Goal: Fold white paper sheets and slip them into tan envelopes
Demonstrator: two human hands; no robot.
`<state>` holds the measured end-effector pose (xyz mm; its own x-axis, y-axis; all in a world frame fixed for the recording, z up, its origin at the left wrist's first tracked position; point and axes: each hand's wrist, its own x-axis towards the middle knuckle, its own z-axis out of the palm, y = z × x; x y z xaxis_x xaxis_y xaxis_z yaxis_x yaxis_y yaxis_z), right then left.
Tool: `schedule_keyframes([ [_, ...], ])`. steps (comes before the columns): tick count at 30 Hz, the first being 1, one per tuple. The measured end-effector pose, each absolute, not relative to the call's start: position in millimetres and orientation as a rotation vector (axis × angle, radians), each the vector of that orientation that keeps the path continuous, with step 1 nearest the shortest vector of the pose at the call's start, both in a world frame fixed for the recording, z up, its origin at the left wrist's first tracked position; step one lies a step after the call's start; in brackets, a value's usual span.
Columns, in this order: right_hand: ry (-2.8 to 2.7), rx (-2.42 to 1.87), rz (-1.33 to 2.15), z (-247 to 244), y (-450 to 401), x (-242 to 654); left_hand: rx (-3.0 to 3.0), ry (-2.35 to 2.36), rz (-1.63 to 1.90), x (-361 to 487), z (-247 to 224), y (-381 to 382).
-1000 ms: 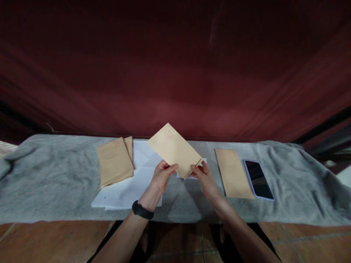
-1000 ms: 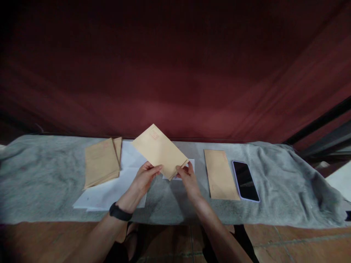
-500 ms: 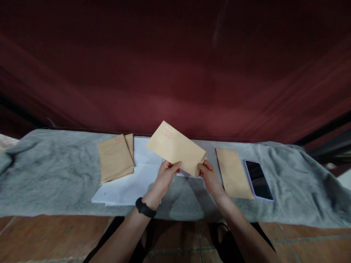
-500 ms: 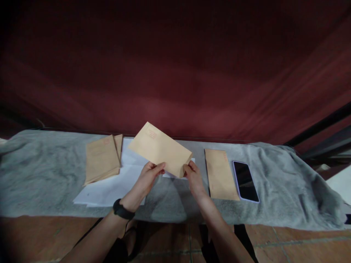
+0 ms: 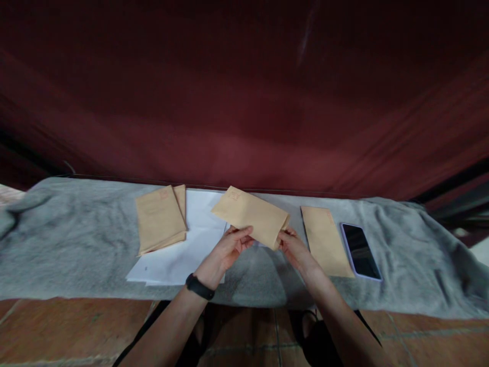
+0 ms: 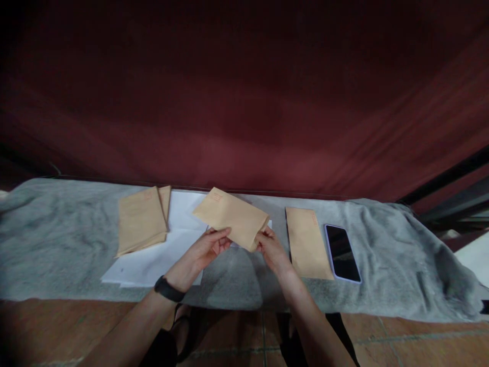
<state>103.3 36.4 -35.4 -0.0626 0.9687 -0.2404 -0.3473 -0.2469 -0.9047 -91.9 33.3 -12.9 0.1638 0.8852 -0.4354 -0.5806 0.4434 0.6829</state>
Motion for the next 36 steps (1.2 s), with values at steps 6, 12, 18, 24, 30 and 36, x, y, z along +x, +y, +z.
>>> schedule_keyframes([
  [6,-0.932,-1.18,1.398,-40.9,44.2,109.7,0.816,1.088,0.731,-96.1,-10.7,23.9],
  [12,-0.917,-1.157,1.439,-35.5,42.7,112.2,1.501,1.283,1.034,-94.7,-5.8,23.9],
  [18,-1.076,-1.064,1.648,-27.3,38.2,117.5,2.461,1.274,0.768,-103.0,3.0,25.4],
  [24,-1.151,-1.055,1.801,-14.9,33.9,125.5,2.549,1.227,0.434,-104.9,-11.3,18.0],
  [30,-1.101,-1.074,1.81,-16.6,31.8,126.0,2.523,1.24,0.349,-105.4,-19.0,15.1],
  [36,-1.071,-1.13,1.754,-27.6,34.5,125.1,2.491,1.274,0.388,-102.4,-11.2,13.3],
])
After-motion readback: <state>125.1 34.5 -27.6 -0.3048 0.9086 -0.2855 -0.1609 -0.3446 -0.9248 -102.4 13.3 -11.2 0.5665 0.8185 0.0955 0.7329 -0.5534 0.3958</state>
